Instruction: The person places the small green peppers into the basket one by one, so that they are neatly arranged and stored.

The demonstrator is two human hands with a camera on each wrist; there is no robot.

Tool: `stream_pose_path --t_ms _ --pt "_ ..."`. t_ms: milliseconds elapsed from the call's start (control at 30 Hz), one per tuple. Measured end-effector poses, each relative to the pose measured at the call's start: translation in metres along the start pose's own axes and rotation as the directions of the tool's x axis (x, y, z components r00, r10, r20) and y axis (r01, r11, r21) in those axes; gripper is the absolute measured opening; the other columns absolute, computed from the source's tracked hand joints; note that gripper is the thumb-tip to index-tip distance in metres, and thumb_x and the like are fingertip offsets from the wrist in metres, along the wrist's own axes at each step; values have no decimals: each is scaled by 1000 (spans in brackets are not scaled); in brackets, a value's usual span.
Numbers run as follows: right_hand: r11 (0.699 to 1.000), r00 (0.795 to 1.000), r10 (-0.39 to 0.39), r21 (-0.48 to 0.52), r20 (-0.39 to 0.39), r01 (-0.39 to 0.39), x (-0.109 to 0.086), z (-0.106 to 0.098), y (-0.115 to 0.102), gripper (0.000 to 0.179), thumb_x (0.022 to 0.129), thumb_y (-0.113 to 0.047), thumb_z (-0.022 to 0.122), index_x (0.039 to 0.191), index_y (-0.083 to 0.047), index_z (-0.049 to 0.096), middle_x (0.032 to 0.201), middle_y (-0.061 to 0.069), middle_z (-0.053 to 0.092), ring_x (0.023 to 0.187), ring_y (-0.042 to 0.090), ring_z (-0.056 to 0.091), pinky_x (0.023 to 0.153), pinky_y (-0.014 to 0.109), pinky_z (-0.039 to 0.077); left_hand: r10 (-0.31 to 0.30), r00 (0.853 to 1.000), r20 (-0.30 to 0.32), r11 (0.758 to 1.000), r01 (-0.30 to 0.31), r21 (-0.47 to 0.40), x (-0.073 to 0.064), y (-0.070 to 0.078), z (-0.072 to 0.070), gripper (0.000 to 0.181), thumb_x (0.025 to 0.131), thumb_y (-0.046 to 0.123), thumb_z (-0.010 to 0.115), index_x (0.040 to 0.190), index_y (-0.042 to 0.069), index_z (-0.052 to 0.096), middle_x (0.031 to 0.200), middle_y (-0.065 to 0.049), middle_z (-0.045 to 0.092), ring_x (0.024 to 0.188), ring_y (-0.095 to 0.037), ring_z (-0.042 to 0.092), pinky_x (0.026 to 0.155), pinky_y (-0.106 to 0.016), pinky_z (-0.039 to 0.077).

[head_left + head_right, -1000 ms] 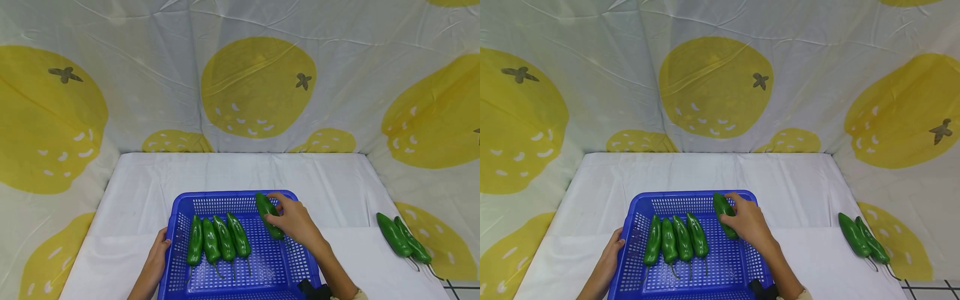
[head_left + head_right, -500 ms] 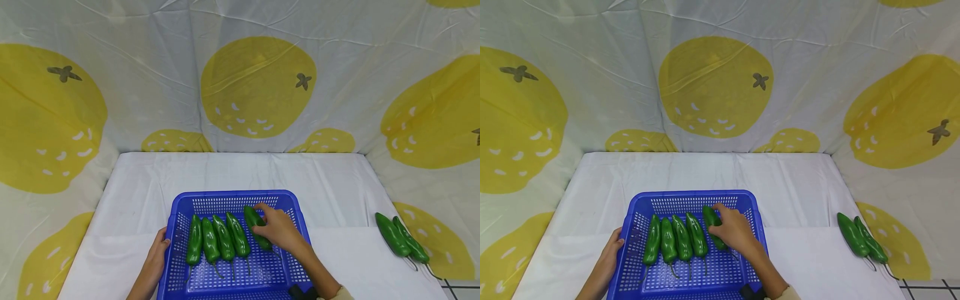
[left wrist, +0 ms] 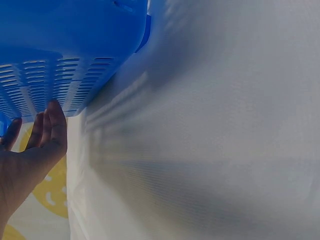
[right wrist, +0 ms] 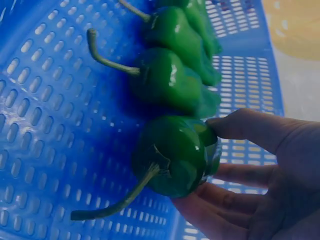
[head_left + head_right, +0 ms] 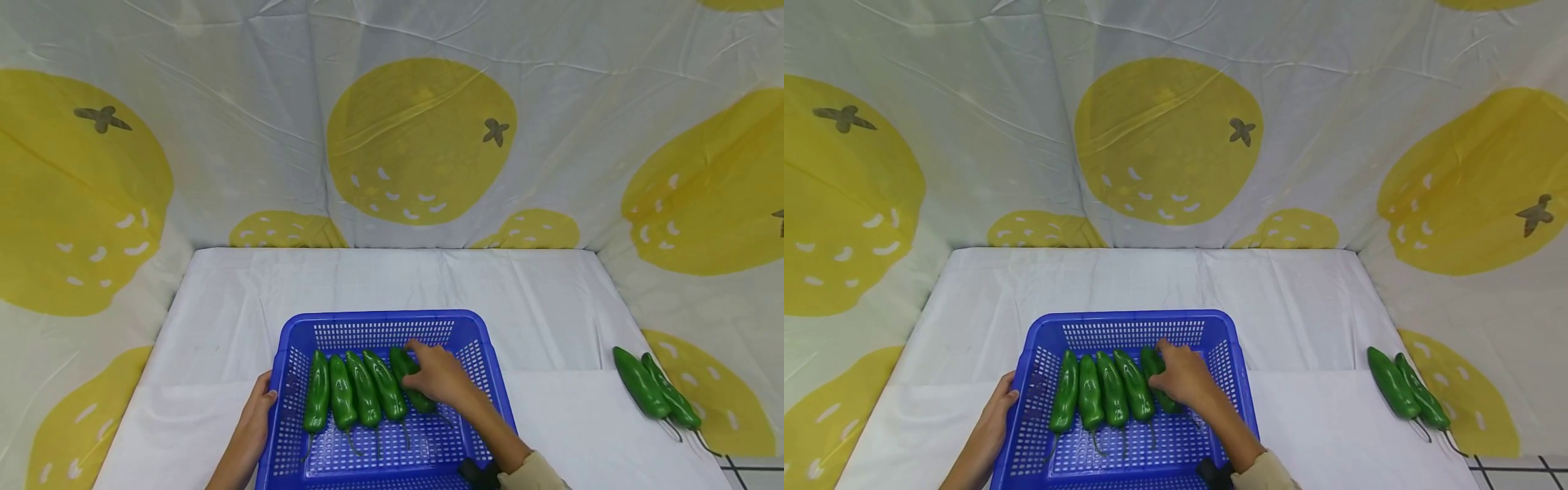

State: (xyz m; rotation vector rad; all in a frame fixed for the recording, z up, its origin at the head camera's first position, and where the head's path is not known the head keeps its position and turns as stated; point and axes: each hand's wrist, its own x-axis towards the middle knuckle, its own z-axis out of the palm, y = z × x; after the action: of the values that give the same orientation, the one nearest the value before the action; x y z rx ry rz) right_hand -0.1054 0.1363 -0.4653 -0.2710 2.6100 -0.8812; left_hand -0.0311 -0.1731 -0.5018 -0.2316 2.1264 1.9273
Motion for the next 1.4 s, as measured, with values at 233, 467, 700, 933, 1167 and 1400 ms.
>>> stream_pose_path --t_ms 233,467,700,933,1167,1400 --pt "999 999 -22 38 44 20 0 5 1 53 81 -7 74 129 5 55 86 12 64 65 18 60 53 29 52 8 1000 -6 1000 -8 20 0 0 0 43 107 17 23 149 8 29 137 -24 44 115 -36 52 87 -48 48" --pt "998 999 -34 50 3 34 -1 -1 4 54 83 -10 74 131 5 55 74 6 62 55 13 56 46 25 48 1 1000 0 1000 -1 4 0 0 -1 43 107 17 22 149 8 28 137 -24 43 114 -36 52 86 -48 48" --pt "996 995 -40 74 -92 47 -11 -26 4 45 85 -10 72 127 -1 61 72 2 63 50 11 50 44 27 40 -19 1000 2 1000 19 -2 0 1 -1 43 108 18 22 149 9 28 137 -24 42 112 -35 54 84 -47 50" --pt "994 965 -50 85 -258 74 -34 -76 18 36 93 -16 67 127 -6 63 93 6 69 78 18 65 64 34 52 -2 1000 -4 1000 2 7 1 1 1 43 107 16 22 148 8 29 136 -25 44 112 -36 54 85 -46 50" --pt "1000 897 26 0 -441 -30 -61 -124 67 33 97 -19 63 126 -3 62 98 17 69 89 35 66 65 41 52 -5 1000 -15 1000 6 15 2 0 1 43 106 14 23 148 7 30 135 -25 46 111 -35 55 84 -45 49" --pt "968 859 200 -38 -471 -246 -91 -165 159 38 98 -16 57 127 7 55 105 33 62 92 49 60 60 43 49 5 1000 -18 1000 -4 18 1 1 1 44 106 13 22 149 5 29 137 -24 45 115 -36 53 86 -41 48"
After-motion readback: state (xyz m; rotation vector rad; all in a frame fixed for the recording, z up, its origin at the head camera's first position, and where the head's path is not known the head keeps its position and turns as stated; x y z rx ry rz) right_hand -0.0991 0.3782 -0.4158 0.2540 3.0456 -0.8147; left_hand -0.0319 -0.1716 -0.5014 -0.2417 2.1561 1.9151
